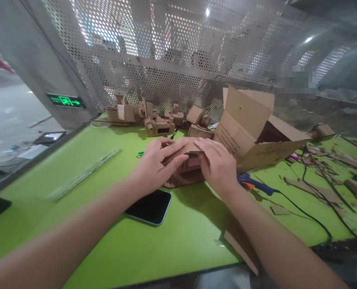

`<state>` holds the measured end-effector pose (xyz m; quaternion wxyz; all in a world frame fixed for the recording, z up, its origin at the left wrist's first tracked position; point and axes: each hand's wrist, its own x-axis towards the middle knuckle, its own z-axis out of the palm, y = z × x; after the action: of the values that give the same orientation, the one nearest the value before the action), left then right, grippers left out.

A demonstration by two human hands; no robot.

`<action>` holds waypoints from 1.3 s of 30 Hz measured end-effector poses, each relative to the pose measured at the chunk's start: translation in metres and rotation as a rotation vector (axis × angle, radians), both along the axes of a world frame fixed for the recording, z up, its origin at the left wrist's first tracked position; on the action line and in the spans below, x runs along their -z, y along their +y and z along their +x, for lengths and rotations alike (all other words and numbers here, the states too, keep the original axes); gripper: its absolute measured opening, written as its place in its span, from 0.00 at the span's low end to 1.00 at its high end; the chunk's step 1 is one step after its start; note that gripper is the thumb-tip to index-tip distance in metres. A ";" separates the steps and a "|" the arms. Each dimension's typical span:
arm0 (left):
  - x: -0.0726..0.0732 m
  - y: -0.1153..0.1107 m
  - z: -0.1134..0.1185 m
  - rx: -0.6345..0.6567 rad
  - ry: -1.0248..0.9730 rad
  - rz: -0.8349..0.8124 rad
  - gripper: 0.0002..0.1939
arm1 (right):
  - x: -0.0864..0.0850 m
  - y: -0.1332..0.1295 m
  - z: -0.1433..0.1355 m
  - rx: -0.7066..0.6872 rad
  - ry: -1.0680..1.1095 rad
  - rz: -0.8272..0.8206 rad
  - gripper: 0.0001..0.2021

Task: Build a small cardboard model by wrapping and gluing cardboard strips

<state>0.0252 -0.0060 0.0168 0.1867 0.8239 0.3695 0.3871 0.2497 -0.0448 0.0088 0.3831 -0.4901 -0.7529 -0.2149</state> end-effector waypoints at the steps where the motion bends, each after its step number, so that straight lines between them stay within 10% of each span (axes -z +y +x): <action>1: 0.000 0.000 -0.001 0.004 0.014 -0.001 0.29 | 0.000 0.001 0.001 -0.005 -0.009 -0.006 0.16; 39: -0.004 -0.043 0.022 0.118 -0.060 0.100 0.29 | -0.019 -0.018 -0.017 0.061 0.087 0.126 0.13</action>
<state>0.0472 -0.0489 0.0209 0.1788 0.8405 0.2948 0.4179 0.2326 -0.0628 0.0282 0.4387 -0.4966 -0.7053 -0.2519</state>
